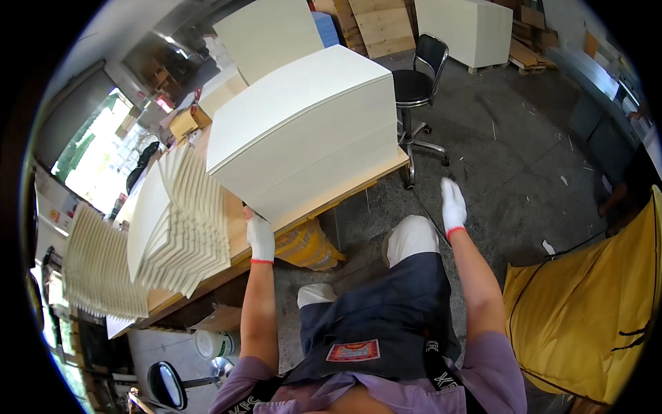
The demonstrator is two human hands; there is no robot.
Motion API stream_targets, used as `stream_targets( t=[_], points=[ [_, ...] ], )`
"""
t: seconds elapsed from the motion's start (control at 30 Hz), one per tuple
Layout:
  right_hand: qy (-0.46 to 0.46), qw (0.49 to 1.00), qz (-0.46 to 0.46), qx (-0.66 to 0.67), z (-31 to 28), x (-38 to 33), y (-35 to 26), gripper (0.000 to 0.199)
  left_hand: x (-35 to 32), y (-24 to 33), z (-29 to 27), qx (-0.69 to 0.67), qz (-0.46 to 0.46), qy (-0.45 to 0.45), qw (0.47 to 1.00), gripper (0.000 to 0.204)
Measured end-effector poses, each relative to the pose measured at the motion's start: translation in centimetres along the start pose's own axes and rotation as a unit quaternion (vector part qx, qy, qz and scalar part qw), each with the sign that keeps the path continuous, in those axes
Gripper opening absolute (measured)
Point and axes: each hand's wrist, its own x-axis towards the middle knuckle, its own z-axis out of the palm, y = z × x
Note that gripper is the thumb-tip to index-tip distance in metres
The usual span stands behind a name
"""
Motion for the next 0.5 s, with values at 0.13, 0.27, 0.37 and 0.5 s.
stream_targets(
  t=[0.13,0.27,0.37,0.5],
  points=[
    [0.031,0.991,-0.036,0.126,5.3,4.8,-3.8,0.062,0.5,-0.5,2.5,0.009,-0.086,0.069,0.994,0.074],
    [0.069,0.991,0.025,0.109,12.1,8.6,-5.1,0.075,0.4,-0.8,2.7,-0.033,-0.072,0.059,0.995,0.074],
    [0.129,0.988,0.079,0.029,15.4,9.3,-4.9,0.082,-0.8,0.0,2.8,-0.030,-0.086,0.059,0.994,0.074],
    [0.095,0.990,0.059,0.087,14.4,12.0,-3.3,0.080,-1.1,-0.5,4.3,-0.023,-0.069,0.060,0.996,0.076]
  ],
)
